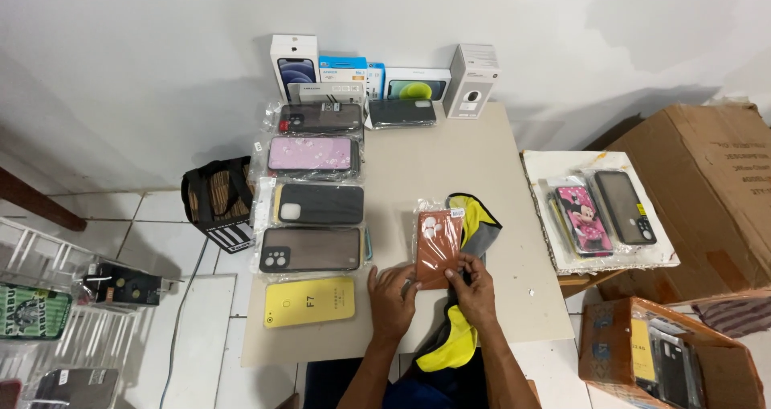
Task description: A person is seen organizing and cleaning various phone cases, arranging them neatly on a table.
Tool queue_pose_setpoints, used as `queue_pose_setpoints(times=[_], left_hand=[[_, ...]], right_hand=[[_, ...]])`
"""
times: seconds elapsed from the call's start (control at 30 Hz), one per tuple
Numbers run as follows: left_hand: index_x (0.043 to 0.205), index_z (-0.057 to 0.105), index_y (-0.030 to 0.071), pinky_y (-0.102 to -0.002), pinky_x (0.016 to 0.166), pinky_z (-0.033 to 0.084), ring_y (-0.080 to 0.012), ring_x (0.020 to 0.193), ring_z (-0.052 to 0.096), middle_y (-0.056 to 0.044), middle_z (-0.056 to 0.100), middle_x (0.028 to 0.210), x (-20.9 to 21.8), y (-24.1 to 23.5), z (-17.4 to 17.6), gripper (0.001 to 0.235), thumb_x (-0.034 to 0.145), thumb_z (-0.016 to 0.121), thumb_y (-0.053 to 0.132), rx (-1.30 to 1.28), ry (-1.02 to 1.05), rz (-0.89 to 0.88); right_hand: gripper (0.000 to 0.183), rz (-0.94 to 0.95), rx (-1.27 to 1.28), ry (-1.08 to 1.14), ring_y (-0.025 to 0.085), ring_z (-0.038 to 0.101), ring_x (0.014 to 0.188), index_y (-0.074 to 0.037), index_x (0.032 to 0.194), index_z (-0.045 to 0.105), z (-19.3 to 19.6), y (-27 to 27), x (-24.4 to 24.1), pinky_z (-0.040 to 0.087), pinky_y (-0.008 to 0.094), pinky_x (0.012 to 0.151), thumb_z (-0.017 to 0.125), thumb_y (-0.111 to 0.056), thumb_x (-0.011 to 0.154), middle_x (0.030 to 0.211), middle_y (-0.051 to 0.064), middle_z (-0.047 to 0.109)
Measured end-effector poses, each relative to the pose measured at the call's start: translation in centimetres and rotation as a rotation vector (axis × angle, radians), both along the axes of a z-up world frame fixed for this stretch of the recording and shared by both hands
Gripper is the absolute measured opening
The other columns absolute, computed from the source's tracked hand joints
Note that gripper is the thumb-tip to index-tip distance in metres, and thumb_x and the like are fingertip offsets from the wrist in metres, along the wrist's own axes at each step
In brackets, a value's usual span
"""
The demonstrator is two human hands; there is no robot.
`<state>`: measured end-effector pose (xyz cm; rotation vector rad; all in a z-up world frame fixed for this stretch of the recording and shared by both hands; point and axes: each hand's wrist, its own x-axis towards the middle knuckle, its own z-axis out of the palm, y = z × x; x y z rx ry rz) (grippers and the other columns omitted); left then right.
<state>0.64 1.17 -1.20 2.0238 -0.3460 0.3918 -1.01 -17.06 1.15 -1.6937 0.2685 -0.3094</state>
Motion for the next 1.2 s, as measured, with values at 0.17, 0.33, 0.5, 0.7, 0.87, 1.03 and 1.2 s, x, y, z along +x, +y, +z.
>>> queue_pose_setpoints(times=[0.17,0.33,0.5,0.7,0.87,1.03,1.2], left_hand=[[0.115,0.074,0.013,-0.052,0.118,0.023,-0.0222,0.108,0.068,-0.002,0.078,0.11,0.05,-0.01,-0.2,0.027,0.09,0.07,0.022,-0.003,0.022,0.001],[0.116,0.074,0.012,-0.052,0.119,0.024,-0.0226,0.107,0.068,-0.004,0.077,0.11,0.02,0.04,-0.26,0.028,0.091,0.07,0.023,-0.012,0.014,0.002],[0.115,0.074,0.012,-0.051,0.119,0.024,-0.0221,0.106,0.068,-0.003,0.078,0.11,0.08,0.03,-0.39,0.027,0.09,0.07,0.022,-0.009,0.012,-0.001],[0.116,0.074,0.013,-0.051,0.118,0.023,-0.0219,0.105,0.069,-0.002,0.078,0.109,0.11,-0.09,-0.69,0.027,0.09,0.069,0.022,-0.008,0.007,0.006],[0.116,0.074,0.015,-0.05,0.119,0.021,-0.0212,0.106,0.068,-0.001,0.078,0.108,0.02,0.06,-0.05,0.027,0.09,0.068,0.022,-0.019,0.031,-0.005],[0.116,0.074,0.014,-0.051,0.119,0.021,-0.0214,0.107,0.068,-0.002,0.078,0.11,0.1,-0.03,-0.52,0.028,0.09,0.068,0.022,0.004,0.028,-0.001],[0.117,0.073,0.013,-0.051,0.119,0.022,-0.0224,0.106,0.068,-0.003,0.078,0.11,0.13,-0.03,-0.51,0.028,0.09,0.068,0.02,0.005,0.005,0.002]], right_hand=[[0.042,-0.006,-0.009,0.006,0.019,0.067,0.104,-0.004,0.131,0.063,-0.12,0.04,0.07,0.056,0.03,0.093,0.074,-0.011,0.09,0.108,0.011,0.072],[0.042,-0.014,-0.045,0.008,0.018,0.066,0.104,-0.004,0.13,0.063,-0.4,0.01,0.07,0.054,0.029,0.094,0.074,-0.011,0.09,0.109,0.009,0.071],[0.042,-0.028,-0.072,0.038,0.018,0.065,0.104,-0.007,0.13,0.064,-0.14,0.14,-0.04,0.054,0.029,0.094,0.074,-0.013,0.091,0.107,0.008,0.07],[0.043,-0.045,-0.081,0.05,0.017,0.064,0.103,-0.006,0.131,0.064,-0.09,0.3,-0.06,0.054,0.028,0.092,0.075,-0.015,0.09,0.106,0.008,0.07],[0.043,-0.035,-0.078,0.04,0.017,0.064,0.105,-0.006,0.132,0.064,0.07,0.44,-0.06,0.055,0.029,0.093,0.074,-0.015,0.091,0.109,0.008,0.07],[0.043,-0.042,-0.124,0.055,0.017,0.061,0.104,-0.007,0.13,0.065,0.12,0.41,-0.04,0.053,0.028,0.094,0.075,-0.018,0.09,0.108,0.007,0.07],[0.042,-0.035,-0.091,0.035,0.017,0.064,0.102,-0.006,0.131,0.064,0.1,0.56,0.03,0.055,0.029,0.093,0.074,-0.013,0.09,0.108,0.008,0.072]])
